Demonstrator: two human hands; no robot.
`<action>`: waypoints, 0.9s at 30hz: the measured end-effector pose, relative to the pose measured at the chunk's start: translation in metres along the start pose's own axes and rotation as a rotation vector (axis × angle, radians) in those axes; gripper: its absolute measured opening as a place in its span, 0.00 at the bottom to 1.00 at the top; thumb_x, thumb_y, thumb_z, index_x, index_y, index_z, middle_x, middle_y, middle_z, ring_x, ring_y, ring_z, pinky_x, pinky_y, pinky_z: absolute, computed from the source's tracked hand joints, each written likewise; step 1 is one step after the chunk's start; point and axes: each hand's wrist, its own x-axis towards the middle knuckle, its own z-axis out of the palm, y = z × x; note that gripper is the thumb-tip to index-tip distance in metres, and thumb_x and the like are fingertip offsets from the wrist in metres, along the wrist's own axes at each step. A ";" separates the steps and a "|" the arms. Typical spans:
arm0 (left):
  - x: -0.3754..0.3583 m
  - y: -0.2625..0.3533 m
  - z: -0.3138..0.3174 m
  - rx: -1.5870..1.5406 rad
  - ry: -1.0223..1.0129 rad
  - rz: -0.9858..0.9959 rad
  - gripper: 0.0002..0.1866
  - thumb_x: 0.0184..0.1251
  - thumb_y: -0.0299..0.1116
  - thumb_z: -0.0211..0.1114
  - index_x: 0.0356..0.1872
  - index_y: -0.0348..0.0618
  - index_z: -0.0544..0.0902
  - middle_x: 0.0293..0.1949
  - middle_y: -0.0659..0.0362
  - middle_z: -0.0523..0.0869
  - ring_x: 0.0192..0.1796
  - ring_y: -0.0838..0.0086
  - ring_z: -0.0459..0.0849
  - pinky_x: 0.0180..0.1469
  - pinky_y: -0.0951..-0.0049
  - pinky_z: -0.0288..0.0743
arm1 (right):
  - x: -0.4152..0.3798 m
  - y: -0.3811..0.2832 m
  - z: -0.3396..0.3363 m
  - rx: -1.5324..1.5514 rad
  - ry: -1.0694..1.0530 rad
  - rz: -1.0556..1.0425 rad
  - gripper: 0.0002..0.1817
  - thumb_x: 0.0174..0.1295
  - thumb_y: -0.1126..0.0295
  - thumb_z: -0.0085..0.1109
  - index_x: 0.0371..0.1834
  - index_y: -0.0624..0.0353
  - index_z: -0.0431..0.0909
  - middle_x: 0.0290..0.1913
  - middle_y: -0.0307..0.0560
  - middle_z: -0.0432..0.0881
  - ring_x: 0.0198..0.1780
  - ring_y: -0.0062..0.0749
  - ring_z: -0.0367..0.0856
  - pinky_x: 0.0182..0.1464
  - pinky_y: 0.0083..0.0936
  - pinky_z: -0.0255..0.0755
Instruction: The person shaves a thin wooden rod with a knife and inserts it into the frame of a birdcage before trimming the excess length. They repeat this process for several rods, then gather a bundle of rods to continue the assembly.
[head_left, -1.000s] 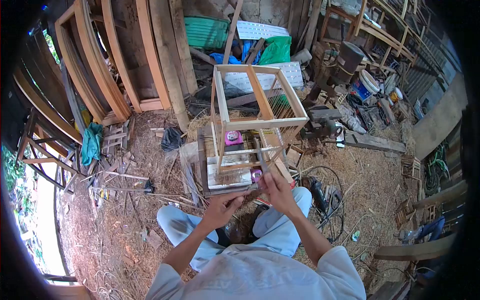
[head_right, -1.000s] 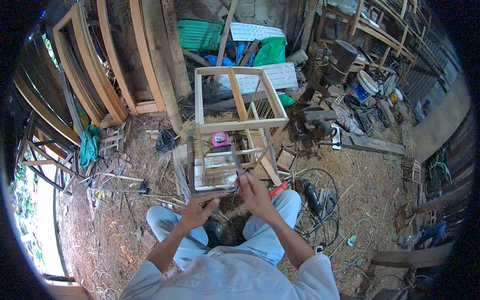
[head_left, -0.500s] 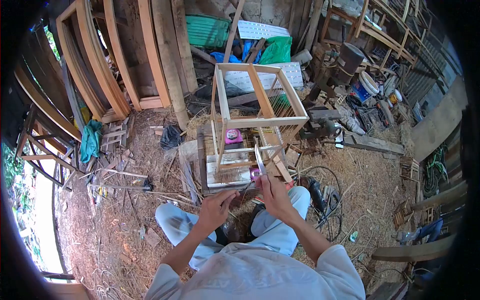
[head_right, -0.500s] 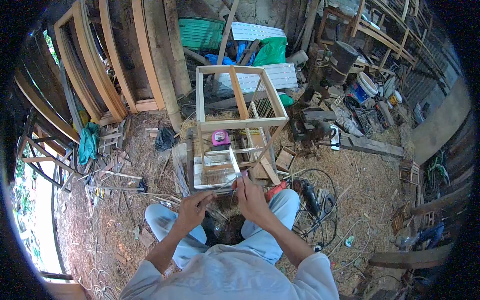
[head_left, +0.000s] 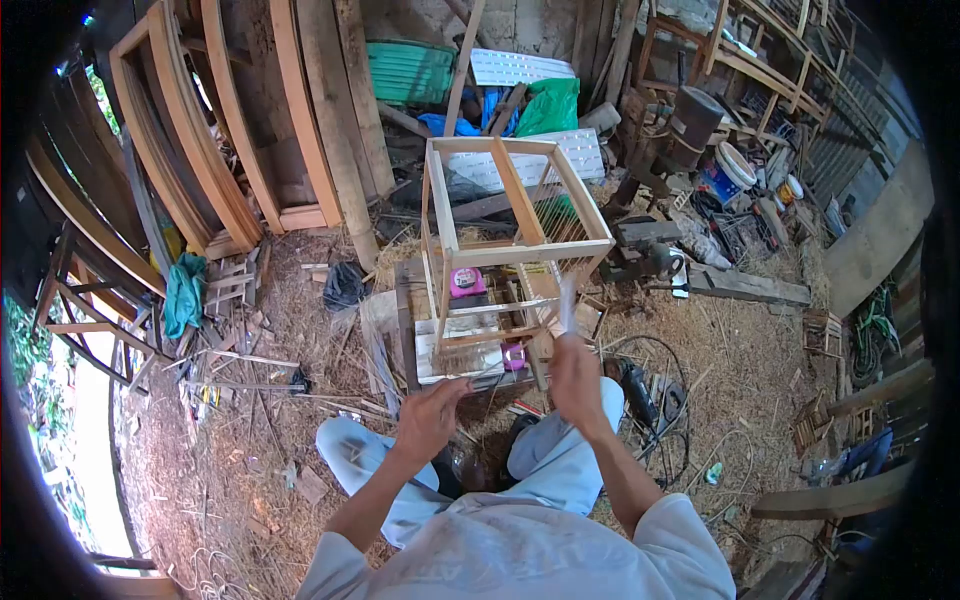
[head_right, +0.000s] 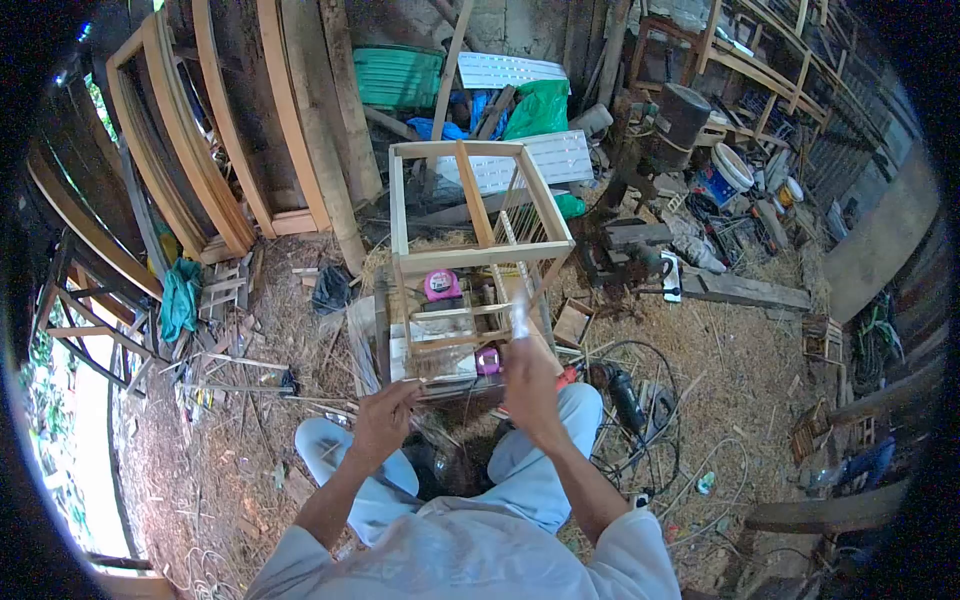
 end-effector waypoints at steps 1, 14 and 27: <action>-0.002 -0.001 0.002 -0.031 0.003 0.014 0.12 0.58 0.17 0.56 0.43 0.36 0.79 0.35 0.49 0.84 0.38 0.59 0.85 0.40 0.67 0.78 | -0.004 0.002 0.010 0.000 -0.002 0.002 0.15 0.69 0.66 0.38 0.29 0.65 0.69 0.20 0.54 0.72 0.23 0.43 0.71 0.28 0.37 0.64; -0.008 -0.017 0.021 -0.133 0.006 -0.002 0.10 0.58 0.19 0.58 0.41 0.37 0.79 0.35 0.50 0.84 0.39 0.59 0.85 0.38 0.67 0.79 | -0.005 -0.010 0.009 0.054 -0.222 0.109 0.09 0.63 0.71 0.42 0.28 0.63 0.69 0.22 0.60 0.74 0.29 0.57 0.75 0.30 0.42 0.66; 0.000 0.006 0.003 -0.090 -0.107 -0.058 0.07 0.64 0.26 0.58 0.41 0.38 0.79 0.36 0.52 0.84 0.38 0.60 0.84 0.38 0.68 0.77 | 0.006 -0.015 0.007 0.669 -0.185 0.207 0.15 0.73 0.58 0.37 0.40 0.56 0.70 0.19 0.29 0.57 0.14 0.10 0.51 0.14 0.13 0.44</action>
